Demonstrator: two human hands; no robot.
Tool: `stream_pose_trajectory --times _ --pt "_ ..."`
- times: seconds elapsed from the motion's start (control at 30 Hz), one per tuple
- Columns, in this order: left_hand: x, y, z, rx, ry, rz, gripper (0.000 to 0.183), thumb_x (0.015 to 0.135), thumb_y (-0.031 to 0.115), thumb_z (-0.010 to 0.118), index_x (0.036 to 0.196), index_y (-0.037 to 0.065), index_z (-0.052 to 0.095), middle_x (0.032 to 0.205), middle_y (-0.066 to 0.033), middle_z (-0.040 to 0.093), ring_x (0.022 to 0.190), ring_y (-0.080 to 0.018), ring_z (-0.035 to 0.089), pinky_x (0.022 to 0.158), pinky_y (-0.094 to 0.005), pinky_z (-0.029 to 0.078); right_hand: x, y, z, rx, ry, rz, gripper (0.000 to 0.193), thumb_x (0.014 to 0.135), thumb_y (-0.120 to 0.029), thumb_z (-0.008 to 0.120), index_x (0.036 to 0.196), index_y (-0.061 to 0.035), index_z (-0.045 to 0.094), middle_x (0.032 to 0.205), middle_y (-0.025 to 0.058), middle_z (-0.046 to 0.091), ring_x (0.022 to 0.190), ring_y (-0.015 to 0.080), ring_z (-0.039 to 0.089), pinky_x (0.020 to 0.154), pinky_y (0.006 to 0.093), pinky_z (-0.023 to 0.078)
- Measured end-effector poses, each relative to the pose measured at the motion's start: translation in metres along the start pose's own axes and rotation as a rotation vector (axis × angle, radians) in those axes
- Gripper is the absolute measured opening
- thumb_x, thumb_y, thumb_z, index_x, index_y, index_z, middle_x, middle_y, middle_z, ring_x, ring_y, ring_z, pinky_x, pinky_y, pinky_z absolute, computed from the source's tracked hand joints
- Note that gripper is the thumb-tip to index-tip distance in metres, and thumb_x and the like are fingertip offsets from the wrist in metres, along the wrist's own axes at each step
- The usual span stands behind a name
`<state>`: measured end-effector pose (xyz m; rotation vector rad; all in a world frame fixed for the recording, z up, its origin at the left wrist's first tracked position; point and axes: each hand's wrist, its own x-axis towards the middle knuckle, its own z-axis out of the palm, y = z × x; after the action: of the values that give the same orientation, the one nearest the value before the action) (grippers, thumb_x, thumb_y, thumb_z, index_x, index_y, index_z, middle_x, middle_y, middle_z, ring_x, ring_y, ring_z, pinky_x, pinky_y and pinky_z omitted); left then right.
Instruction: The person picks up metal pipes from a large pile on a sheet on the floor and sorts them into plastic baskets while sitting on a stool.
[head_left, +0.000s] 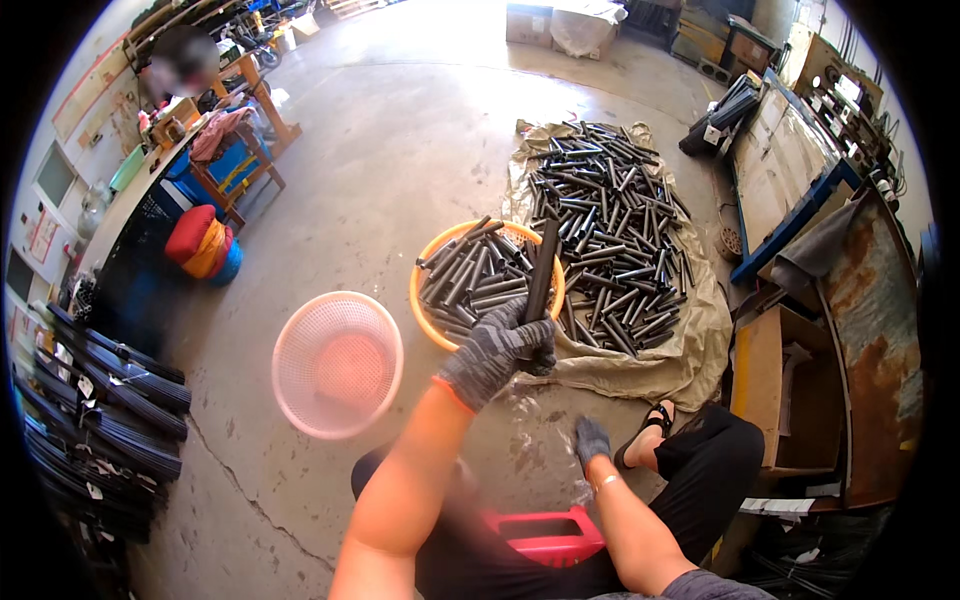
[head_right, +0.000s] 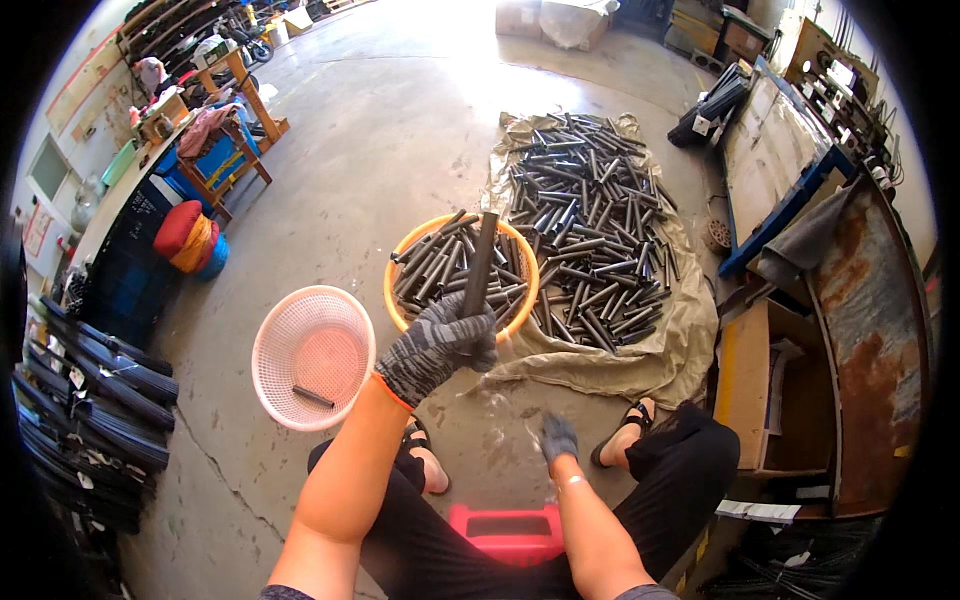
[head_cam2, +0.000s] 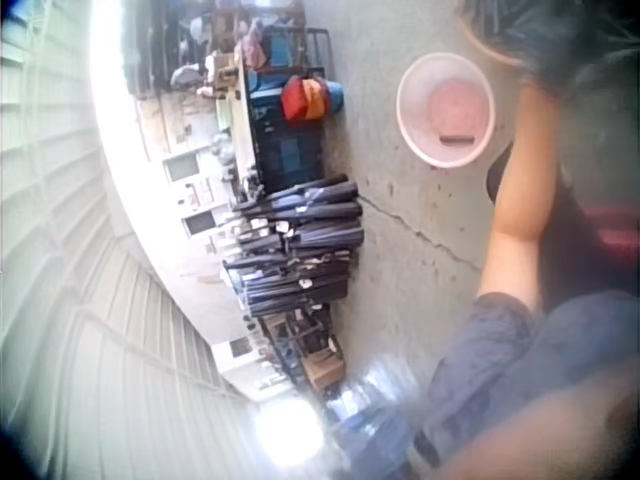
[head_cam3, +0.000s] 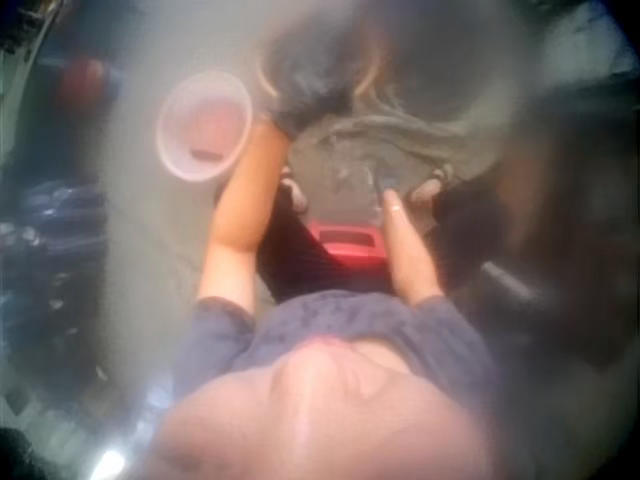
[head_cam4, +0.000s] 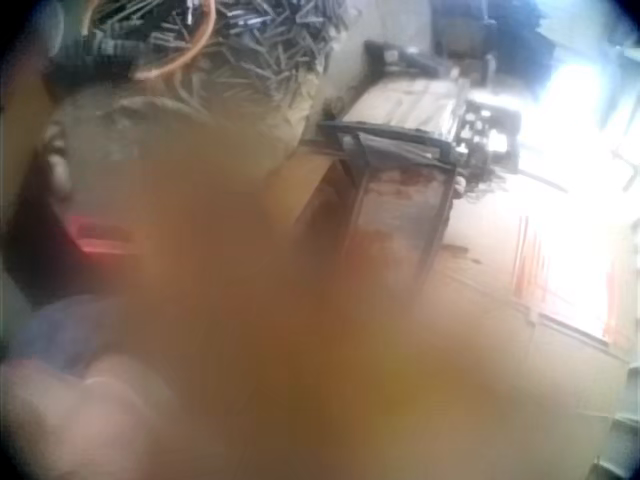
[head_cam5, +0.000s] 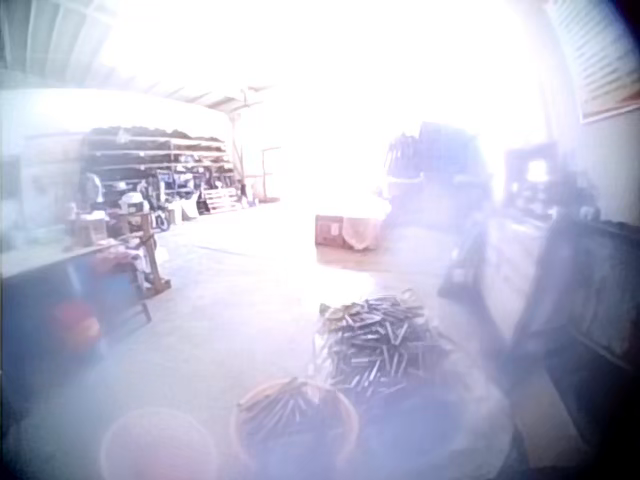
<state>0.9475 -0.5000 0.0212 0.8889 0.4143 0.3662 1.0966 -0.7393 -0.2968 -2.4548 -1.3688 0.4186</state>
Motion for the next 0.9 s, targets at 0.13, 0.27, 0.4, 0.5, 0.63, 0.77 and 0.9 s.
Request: stream_pose_trajectory --times 0.13,0.27,0.4,0.5,0.63,0.77,0.9 --pt "0.001 0.006 0.013 0.134 0.029 0.072 0.017 0.089 0.018 0.061 0.097 0.004 0.056 0.070 -0.0020 0.057 0.060 -0.0105 0.056 0.056 -0.0239 0.049 -0.050 0.059 0.048 0.249 -0.666 0.401 0.056 0.090 -0.044 0.044 0.131 -0.0073 0.046 0.131 0.0177 0.050 0.117 0.0323 0.050 0.097 0.0366 0.040" --pt "-0.001 0.011 0.003 0.164 0.131 0.115 0.016 0.090 0.017 0.060 0.099 0.004 0.056 0.071 0.0003 0.056 0.059 -0.0082 0.054 0.054 -0.0227 0.048 0.017 -0.062 -0.047 0.710 -0.316 0.503 0.059 0.088 -0.040 0.054 0.133 -0.0049 0.041 0.135 0.0179 0.046 0.120 0.0291 0.048 0.097 0.0371 0.041" --pt "0.004 0.007 0.005 0.194 0.040 0.058 0.016 0.090 0.017 0.060 0.098 0.004 0.057 0.073 0.0016 0.056 0.061 -0.0052 0.051 0.053 -0.0206 0.045 0.071 -0.173 -0.185 1.204 0.153 -0.046 0.044 0.092 -0.026 0.056 0.129 -0.0047 0.045 0.116 0.0057 0.054 0.101 0.0133 0.057 0.078 0.0243 0.050" --pt "0.009 0.006 0.016 0.294 0.033 0.058 0.020 0.087 0.014 0.063 0.102 0.003 0.057 0.075 0.0024 0.056 0.063 -0.0046 0.050 0.054 -0.0193 0.044 0.081 -0.201 -0.225 1.683 -0.377 -0.028 0.024 0.091 -0.023 0.058 0.106 -0.0049 0.060 0.094 0.0014 0.061 0.078 0.0082 0.057 0.064 0.0222 0.049" --pt "0.007 0.006 0.011 0.198 -0.003 0.013 0.028 0.085 0.011 0.065 0.110 0.003 0.056 0.081 0.0015 0.056 0.068 -0.0061 0.053 0.058 -0.0206 0.049 0.085 -0.149 -0.154 1.342 -0.082 0.151 0.020 0.092 -0.027 0.056 0.092 -0.0069 0.062 0.074 0.0004 0.058 0.062 0.0083 0.052 0.051 0.0236 0.043" --pt "0.007 -0.004 0.003 0.303 0.036 0.015 0.026 0.085 0.010 0.064 0.108 0.003 0.056 0.079 0.0001 0.054 0.066 -0.0079 0.054 0.055 -0.0223 0.049 0.038 -0.064 -0.064 0.683 -0.152 0.240 0.024 0.090 -0.024 0.048 0.096 -0.0038 0.060 0.088 0.0159 0.060 0.084 0.0310 0.055 0.073 0.0392 0.043" --pt "0.015 -0.010 0.006 0.679 0.007 -0.056 0.028 0.084 0.020 0.064 0.103 0.001 0.056 0.077 -0.0077 0.058 0.067 -0.0165 0.058 0.061 -0.0311 0.048 -0.039 0.056 0.042 0.493 -0.304 0.915 0.028 0.088 -0.027 0.047 0.100 -0.0044 0.057 0.097 0.0174 0.062 0.093 0.0312 0.059 0.079 0.0458 0.045"
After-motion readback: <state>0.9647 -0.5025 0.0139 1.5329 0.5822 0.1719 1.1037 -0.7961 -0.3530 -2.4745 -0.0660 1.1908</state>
